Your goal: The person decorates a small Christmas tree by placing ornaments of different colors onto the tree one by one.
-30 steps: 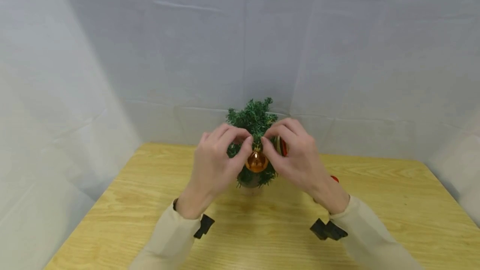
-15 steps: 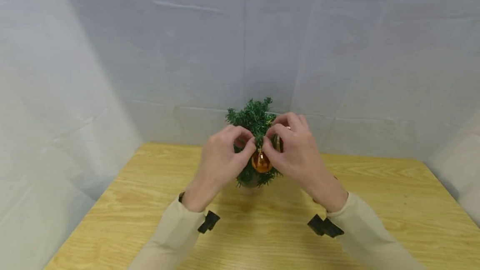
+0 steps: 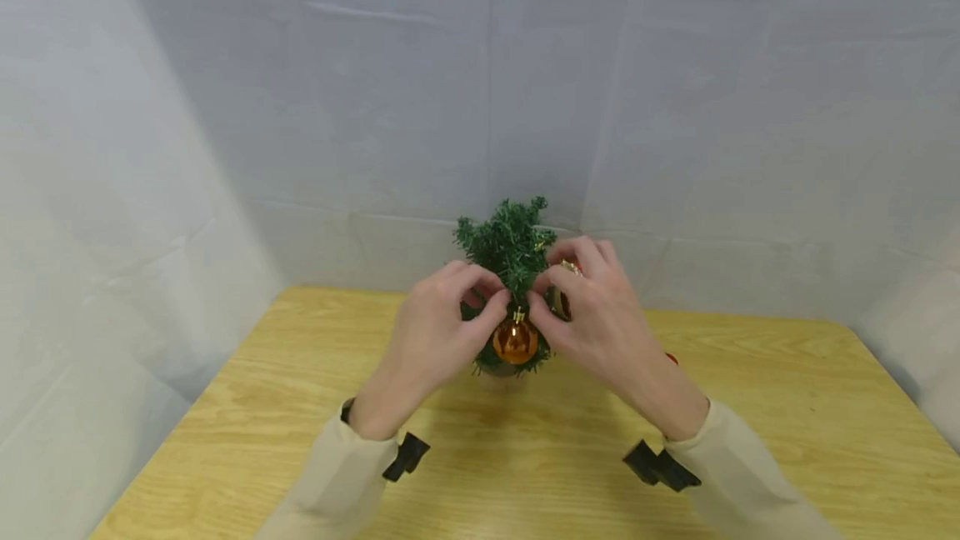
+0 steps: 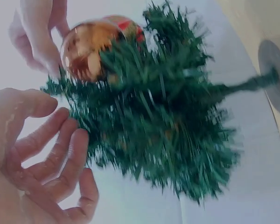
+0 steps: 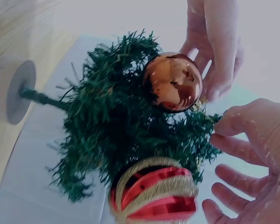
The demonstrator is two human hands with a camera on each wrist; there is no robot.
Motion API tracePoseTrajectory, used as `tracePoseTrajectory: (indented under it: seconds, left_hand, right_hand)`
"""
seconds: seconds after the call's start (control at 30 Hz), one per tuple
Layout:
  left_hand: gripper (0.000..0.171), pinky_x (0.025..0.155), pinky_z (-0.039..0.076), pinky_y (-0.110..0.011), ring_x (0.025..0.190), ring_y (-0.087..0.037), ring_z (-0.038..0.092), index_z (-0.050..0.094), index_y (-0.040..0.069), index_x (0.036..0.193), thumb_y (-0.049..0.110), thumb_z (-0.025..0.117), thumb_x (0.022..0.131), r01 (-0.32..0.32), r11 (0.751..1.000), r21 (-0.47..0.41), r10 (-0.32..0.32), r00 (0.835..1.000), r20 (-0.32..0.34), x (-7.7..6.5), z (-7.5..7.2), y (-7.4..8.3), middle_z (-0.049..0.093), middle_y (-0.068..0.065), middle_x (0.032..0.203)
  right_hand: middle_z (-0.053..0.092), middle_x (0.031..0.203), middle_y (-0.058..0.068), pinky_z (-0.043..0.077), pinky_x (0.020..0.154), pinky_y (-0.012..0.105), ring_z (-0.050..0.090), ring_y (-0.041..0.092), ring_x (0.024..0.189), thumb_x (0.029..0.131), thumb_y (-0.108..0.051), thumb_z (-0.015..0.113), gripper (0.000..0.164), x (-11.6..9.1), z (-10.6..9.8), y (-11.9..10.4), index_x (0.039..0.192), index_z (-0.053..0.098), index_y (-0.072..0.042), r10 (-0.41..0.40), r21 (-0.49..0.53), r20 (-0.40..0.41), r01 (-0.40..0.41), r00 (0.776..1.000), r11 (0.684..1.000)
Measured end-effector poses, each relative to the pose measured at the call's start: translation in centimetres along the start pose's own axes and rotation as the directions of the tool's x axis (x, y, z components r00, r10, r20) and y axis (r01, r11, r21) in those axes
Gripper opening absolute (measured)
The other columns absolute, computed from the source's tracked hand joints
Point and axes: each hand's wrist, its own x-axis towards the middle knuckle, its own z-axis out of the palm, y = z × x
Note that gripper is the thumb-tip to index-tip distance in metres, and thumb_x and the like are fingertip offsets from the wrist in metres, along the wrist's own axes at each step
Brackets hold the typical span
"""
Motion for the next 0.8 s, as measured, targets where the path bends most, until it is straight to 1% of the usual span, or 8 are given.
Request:
tracePoseTrajectory:
  seconds: [0.07,0.17,0.3,0.47,0.57,0.67,0.7,0.8]
  left_hand:
    - [0.009,0.077,0.058,-0.032,0.086,-0.012,0.067,0.074,0.016,0.101,0.021,0.067,0.099,-0.009,1.000,-0.005,0.009,1.000,-0.019,-0.2,-0.4,-0.5,0.070,0.002,0.101]
    - [0.009,0.077,0.057,-0.034,0.089,-0.014,0.067,0.074,0.015,0.104,0.019,0.069,0.097,-0.022,1.000,-0.001,0.022,0.998,-0.058,-0.5,-1.0,-1.6,0.069,0.001,0.104]
    - [0.011,0.076,0.054,-0.033,0.092,-0.017,0.067,0.075,0.013,0.105,0.015,0.071,0.095,-0.026,0.999,0.019,0.028,0.994,-0.104,-1.0,-1.5,-3.2,0.070,-0.001,0.106]
    - [0.017,0.076,0.053,-0.034,0.093,-0.020,0.067,0.074,0.010,0.109,0.015,0.073,0.093,-0.025,0.999,0.033,0.029,0.991,-0.129,-2.0,-1.6,-4.5,0.071,-0.006,0.107]
    - [0.020,0.074,0.052,-0.033,0.093,-0.020,0.067,0.074,0.010,0.113,0.017,0.073,0.093,-0.037,0.999,0.032,0.041,0.991,-0.131,-2.2,-1.6,-4.8,0.071,-0.007,0.108]
    - [0.022,0.075,0.052,-0.033,0.093,-0.019,0.068,0.073,0.010,0.115,0.017,0.073,0.094,-0.060,0.998,0.016,0.062,0.987,-0.148,-2.1,-1.5,-5.1,0.070,-0.007,0.109]
    - [0.023,0.076,0.052,-0.034,0.093,-0.020,0.068,0.072,0.009,0.116,0.016,0.073,0.094,-0.070,0.998,0.009,0.070,0.985,-0.155,-2.0,-1.5,-5.2,0.070,-0.007,0.109]
    - [0.023,0.078,0.052,-0.036,0.093,-0.020,0.069,0.072,0.009,0.117,0.016,0.073,0.095,-0.088,0.996,-0.010,0.085,0.982,-0.168,-1.5,-1.4,-5.3,0.070,-0.007,0.108]
  right_hand:
    - [0.062,0.110,0.017,0.046,0.083,0.047,0.052,0.037,0.102,0.086,-0.007,0.077,0.006,-0.5,-0.3,0.3,0.084,0.072,-0.009,-0.005,0.028,-0.028,0.005,1.000,1.000]
    - [0.062,0.110,0.017,0.044,0.082,0.044,0.053,0.036,0.104,0.085,-0.004,0.076,0.008,-1.4,-0.9,1.0,0.086,0.071,-0.009,-0.029,0.068,-0.082,0.035,0.996,0.997]
    - [0.064,0.107,0.017,0.039,0.076,0.032,0.055,0.029,0.099,0.082,0.000,0.073,0.012,-3.1,-2.1,2.5,0.091,0.072,-0.008,-0.069,0.105,-0.130,0.083,0.989,0.991]
    - [0.065,0.107,0.016,0.039,0.073,0.022,0.059,0.028,0.098,0.088,-0.009,0.067,0.012,-5.4,-3.7,4.5,0.096,0.073,-0.005,-0.058,0.076,-0.145,0.069,0.988,0.995]
    - [0.066,0.107,0.015,0.041,0.075,0.022,0.060,0.028,0.100,0.092,-0.017,0.062,0.018,-6.6,-4.5,5.7,0.098,0.073,-0.004,-0.036,0.060,-0.135,0.044,0.990,0.997]
    - [0.065,0.106,0.013,0.042,0.074,0.021,0.060,0.026,0.098,0.096,-0.023,0.060,0.023,-7.6,-4.9,7.0,0.097,0.073,-0.004,-0.013,0.050,-0.122,0.019,0.992,0.999]
    - [0.065,0.105,0.012,0.041,0.074,0.020,0.059,0.025,0.098,0.097,-0.024,0.060,0.023,-8.0,-5.0,7.5,0.097,0.073,-0.005,-0.005,0.049,-0.116,0.011,0.993,0.999]
    - [0.065,0.104,0.009,0.043,0.073,0.018,0.059,0.021,0.095,0.091,-0.012,0.068,0.009,-8.9,-4.9,8.9,0.097,0.073,-0.007,0.010,0.053,-0.104,-0.005,0.995,0.999]
